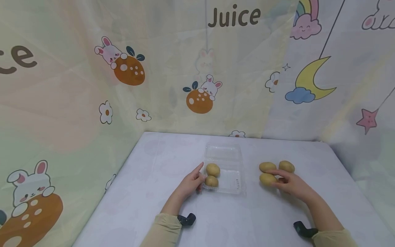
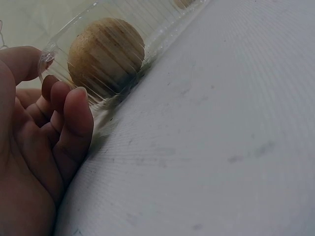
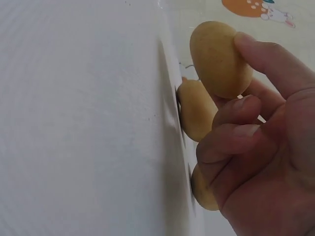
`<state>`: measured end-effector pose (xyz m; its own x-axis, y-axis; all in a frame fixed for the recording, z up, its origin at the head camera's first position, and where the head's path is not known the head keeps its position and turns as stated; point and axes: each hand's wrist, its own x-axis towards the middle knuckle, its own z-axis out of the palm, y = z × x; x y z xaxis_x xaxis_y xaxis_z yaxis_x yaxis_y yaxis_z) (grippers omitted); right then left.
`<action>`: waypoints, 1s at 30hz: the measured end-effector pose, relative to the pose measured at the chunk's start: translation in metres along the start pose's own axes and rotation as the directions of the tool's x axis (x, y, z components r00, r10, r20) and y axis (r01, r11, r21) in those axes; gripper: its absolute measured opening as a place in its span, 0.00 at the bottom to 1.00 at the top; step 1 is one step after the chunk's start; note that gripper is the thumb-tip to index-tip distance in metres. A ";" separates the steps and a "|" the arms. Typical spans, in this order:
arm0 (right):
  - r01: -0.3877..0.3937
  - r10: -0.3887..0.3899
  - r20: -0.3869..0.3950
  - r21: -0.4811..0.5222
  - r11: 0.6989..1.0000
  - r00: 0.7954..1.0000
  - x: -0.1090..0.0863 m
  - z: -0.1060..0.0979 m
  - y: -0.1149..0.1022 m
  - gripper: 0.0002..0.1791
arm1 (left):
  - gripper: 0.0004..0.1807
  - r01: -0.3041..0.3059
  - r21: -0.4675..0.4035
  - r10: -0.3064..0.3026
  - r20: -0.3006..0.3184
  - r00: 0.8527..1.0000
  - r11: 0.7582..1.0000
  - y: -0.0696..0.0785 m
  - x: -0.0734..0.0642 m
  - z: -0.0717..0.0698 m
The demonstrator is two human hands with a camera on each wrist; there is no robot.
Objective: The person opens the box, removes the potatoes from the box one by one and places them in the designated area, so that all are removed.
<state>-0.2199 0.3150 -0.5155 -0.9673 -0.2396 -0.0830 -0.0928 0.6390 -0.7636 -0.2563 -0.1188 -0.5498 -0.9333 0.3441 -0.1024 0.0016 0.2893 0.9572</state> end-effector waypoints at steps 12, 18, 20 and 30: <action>-0.064 0.064 0.000 0.013 0.998 0.998 0.000 -0.001 0.009 0.32 | 0.34 0.008 0.012 -0.008 -0.002 1.000 1.000 -0.002 0.002 0.001; -0.113 0.112 -0.028 -0.033 0.993 0.993 0.001 0.000 0.009 0.34 | 0.34 0.001 -0.001 -0.001 -0.001 1.000 1.000 -0.001 0.001 0.000; -0.120 0.119 -0.033 -0.036 0.992 0.992 0.002 0.000 0.010 0.34 | 0.35 -0.002 -0.003 0.002 0.001 1.000 1.000 -0.001 0.001 -0.001; -0.114 0.112 -0.036 -0.048 0.992 0.993 0.002 -0.001 0.011 0.34 | 0.35 0.008 0.004 -0.008 0.004 1.000 1.000 0.000 0.001 -0.001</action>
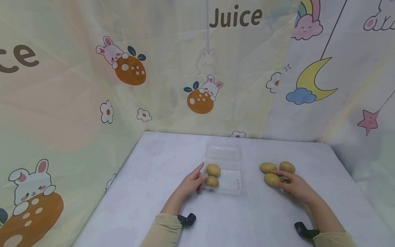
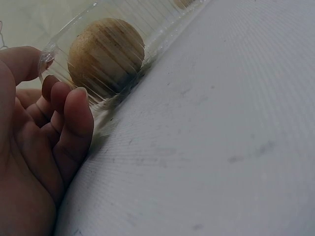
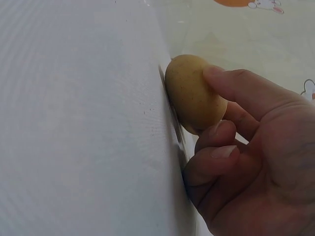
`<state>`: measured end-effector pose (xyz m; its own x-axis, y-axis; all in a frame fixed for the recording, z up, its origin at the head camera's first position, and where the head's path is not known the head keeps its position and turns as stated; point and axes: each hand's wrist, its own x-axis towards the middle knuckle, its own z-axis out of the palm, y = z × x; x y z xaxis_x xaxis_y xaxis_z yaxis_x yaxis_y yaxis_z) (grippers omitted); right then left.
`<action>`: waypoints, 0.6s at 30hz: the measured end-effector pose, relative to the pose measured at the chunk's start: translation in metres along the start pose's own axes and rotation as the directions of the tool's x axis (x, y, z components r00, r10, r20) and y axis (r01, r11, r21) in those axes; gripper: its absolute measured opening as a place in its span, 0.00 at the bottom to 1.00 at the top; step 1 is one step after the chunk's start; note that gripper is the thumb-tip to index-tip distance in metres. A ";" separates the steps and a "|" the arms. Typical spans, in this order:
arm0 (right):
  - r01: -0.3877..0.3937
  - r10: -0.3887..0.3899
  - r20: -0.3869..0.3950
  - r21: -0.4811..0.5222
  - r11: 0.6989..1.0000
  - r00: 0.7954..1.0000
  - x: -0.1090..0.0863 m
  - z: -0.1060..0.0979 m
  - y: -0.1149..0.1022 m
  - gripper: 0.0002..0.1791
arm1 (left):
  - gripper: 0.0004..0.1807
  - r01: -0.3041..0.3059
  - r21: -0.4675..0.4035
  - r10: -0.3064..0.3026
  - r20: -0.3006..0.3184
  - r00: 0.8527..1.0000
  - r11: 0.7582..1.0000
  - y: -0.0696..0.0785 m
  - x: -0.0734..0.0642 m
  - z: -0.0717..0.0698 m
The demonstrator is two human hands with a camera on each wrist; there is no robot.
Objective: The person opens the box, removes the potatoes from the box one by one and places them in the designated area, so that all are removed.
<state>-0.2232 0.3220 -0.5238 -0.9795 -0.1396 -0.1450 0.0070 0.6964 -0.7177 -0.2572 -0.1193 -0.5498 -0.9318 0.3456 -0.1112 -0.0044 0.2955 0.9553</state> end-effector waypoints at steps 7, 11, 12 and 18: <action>-0.013 0.013 -0.010 -0.004 1.000 1.000 -0.001 0.001 0.001 0.36 | 0.35 -0.001 -0.001 0.001 -0.001 1.000 1.000 -0.001 0.000 0.000; -0.013 0.013 -0.014 0.003 1.000 1.000 0.000 0.001 0.002 0.36 | 0.35 -0.010 0.001 0.010 0.000 1.000 1.000 0.000 0.000 0.000; -0.011 0.011 -0.014 0.012 1.000 1.000 0.000 0.001 0.002 0.36 | 0.35 -0.010 0.000 0.010 0.001 1.000 1.000 0.000 0.000 0.000; 0.006 -0.005 -0.012 0.058 0.998 1.000 0.001 0.000 0.006 0.34 | 0.35 -0.003 -0.004 0.003 0.004 1.000 1.000 0.001 -0.001 0.000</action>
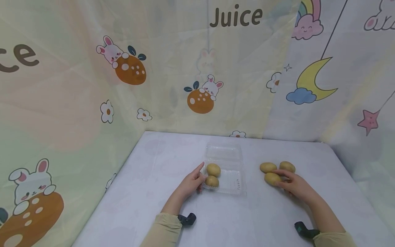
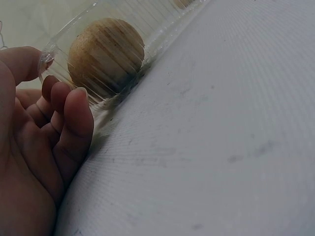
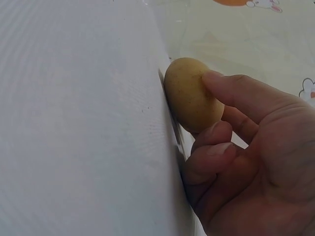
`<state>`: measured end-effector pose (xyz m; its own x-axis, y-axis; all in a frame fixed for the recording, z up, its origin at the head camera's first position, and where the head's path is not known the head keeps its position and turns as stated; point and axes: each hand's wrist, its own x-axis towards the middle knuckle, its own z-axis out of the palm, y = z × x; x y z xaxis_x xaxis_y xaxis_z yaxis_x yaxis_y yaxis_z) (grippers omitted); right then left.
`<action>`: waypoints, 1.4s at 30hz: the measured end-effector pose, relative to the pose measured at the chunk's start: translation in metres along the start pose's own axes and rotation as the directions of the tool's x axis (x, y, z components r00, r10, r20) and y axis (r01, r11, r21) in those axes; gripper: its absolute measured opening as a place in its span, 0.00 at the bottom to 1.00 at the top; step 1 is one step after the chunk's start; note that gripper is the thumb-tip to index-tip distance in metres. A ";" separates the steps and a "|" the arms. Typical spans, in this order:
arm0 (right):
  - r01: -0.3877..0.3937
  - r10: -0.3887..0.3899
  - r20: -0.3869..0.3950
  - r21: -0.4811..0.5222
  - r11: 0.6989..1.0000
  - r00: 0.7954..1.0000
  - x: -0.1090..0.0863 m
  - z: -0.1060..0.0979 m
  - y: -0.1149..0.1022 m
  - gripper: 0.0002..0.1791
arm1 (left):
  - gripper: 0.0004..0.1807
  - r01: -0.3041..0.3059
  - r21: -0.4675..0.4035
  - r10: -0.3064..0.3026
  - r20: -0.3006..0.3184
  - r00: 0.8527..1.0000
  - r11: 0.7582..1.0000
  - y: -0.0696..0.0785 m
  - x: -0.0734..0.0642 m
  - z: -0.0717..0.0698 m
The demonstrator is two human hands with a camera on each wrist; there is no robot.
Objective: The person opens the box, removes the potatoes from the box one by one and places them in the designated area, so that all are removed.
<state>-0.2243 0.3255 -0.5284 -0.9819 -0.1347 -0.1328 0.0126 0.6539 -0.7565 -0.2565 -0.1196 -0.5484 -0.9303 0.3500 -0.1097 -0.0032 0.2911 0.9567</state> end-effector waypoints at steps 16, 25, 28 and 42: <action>-0.032 0.033 0.004 -0.071 0.997 0.999 -0.003 -0.002 -0.012 0.35 | 0.35 0.003 -0.018 -0.003 0.000 1.000 1.000 -0.001 0.000 -0.001; 0.089 -0.101 -0.061 -0.170 0.981 0.993 -0.006 -0.005 -0.031 0.30 | 0.35 -0.006 -0.023 0.006 -0.008 1.000 1.000 -0.002 0.000 0.000; 0.116 -0.127 -0.059 -0.161 0.980 0.990 -0.005 -0.004 -0.040 0.28 | 0.35 -0.004 -0.022 0.003 -0.008 1.000 1.000 -0.001 0.000 0.000; 0.183 -0.176 0.057 -0.166 0.969 0.983 0.018 0.015 -0.105 0.25 | 0.35 -0.018 -0.029 0.018 -0.001 1.000 0.999 -0.001 0.001 0.000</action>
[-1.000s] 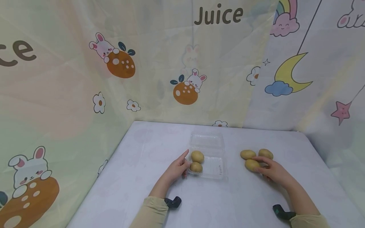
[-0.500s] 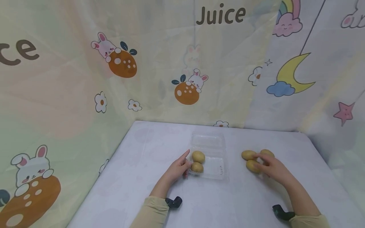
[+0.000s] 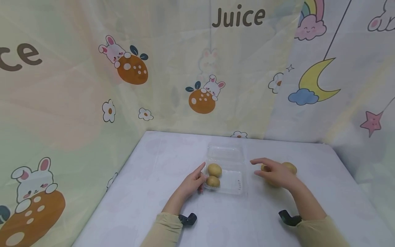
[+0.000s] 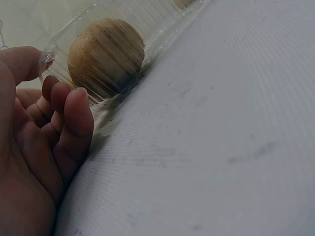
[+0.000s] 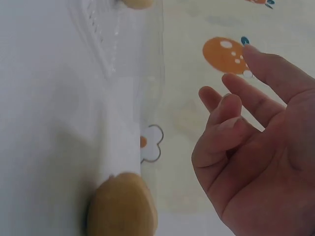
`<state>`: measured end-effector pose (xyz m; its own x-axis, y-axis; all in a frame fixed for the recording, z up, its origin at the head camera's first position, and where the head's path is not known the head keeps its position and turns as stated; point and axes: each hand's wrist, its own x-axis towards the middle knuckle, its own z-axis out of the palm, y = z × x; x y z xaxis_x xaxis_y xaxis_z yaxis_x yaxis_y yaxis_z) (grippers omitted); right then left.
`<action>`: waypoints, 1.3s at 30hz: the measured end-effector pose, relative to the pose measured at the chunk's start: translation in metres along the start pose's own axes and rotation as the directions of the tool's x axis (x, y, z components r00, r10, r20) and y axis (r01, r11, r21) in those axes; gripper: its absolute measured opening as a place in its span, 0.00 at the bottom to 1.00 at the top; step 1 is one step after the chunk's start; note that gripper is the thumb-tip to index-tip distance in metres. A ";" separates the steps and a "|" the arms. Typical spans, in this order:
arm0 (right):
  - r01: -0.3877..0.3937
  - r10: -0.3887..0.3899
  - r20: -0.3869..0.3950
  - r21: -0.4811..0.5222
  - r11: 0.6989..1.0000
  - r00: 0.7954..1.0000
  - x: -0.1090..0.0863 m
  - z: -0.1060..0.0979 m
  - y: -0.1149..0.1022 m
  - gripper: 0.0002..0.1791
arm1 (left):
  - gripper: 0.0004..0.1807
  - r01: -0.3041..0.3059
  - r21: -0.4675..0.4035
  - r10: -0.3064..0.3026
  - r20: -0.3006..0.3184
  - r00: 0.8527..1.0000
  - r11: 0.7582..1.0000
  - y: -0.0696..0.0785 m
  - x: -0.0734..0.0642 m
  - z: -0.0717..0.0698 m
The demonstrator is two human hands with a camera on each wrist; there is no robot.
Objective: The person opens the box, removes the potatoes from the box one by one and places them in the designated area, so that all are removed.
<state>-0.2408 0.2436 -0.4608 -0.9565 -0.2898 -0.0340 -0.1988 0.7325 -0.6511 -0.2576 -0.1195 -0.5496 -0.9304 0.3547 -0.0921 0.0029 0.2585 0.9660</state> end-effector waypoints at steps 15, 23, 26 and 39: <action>-0.038 -0.017 0.270 0.200 0.979 0.963 0.046 0.026 -0.038 0.28 | 0.35 0.015 0.006 -0.015 0.000 1.000 1.000 0.000 -0.001 0.001; 0.088 -0.142 0.305 0.182 0.979 0.942 0.064 0.042 -0.046 0.30 | 0.35 0.009 0.007 -0.009 0.008 1.000 1.000 0.000 -0.001 0.001; 0.104 -0.162 0.326 0.189 0.976 0.931 0.070 0.047 -0.049 0.31 | 0.36 0.012 0.007 -0.012 0.010 1.000 1.000 0.001 0.000 -0.001; 0.094 -0.149 0.396 0.155 0.983 0.906 0.087 0.066 -0.055 0.35 | 0.35 0.003 0.001 -0.003 0.016 1.000 1.000 0.001 -0.001 0.000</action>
<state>-0.2991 0.1372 -0.4777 -0.7523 -0.6159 -0.2339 -0.2528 0.5977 -0.7608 -0.2570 -0.1195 -0.5488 -0.9245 0.3682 -0.0987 0.0006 0.2603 0.9655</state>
